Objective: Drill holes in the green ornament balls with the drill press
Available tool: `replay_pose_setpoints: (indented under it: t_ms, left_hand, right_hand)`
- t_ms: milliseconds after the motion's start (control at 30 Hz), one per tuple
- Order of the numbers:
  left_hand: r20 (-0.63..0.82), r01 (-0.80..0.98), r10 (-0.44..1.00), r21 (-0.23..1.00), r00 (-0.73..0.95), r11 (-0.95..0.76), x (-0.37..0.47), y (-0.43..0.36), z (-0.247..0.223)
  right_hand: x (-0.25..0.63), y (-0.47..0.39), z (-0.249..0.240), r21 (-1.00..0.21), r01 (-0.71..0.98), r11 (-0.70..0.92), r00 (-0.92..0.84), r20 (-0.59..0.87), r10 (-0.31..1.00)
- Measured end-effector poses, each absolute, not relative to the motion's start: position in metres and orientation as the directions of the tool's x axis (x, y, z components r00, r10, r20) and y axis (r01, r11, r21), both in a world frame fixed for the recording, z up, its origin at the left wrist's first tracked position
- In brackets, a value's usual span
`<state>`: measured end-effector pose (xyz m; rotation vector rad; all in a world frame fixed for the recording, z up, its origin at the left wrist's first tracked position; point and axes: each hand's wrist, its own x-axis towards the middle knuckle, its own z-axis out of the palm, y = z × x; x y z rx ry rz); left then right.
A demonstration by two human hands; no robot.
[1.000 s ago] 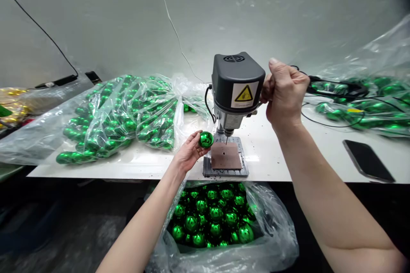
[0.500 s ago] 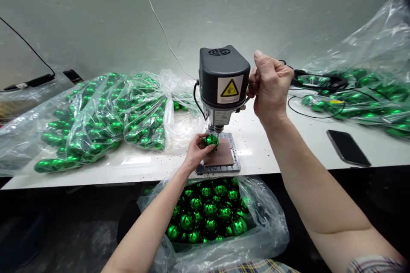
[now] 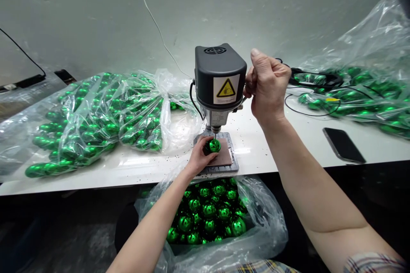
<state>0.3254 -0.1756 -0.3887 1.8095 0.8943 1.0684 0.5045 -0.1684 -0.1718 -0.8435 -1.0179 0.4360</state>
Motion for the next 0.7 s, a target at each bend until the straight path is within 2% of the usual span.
replay_pose_setpoints:
  t_ms: [100,267,500,700]
  left_hand:
    - [0.314,0.133,0.867,0.911,0.387,-0.389,0.327,-0.179,-0.391]
    - [0.185,0.152,0.909,0.954,0.374,-0.257,0.328,-0.181,-0.396]
    - [0.187,0.017,0.926,0.979,0.327,-0.203,0.333,-0.182,-0.399]
    - [0.192,0.031,0.918,0.976,0.348,-0.216,0.332,-0.180,-0.405]
  right_hand:
    - [0.505,-0.169,-0.172,-0.782,0.058,0.621,0.476,0.569,0.671]
    - [0.503,-0.171,-0.171,-0.771,0.022,0.636,0.484,0.565,0.668]
    - [0.504,-0.175,-0.174,-0.746,0.021,0.665,0.467,0.595,0.654]
    - [0.499,-0.190,-0.189,-0.681,0.042,0.731,0.495,0.650,0.577]
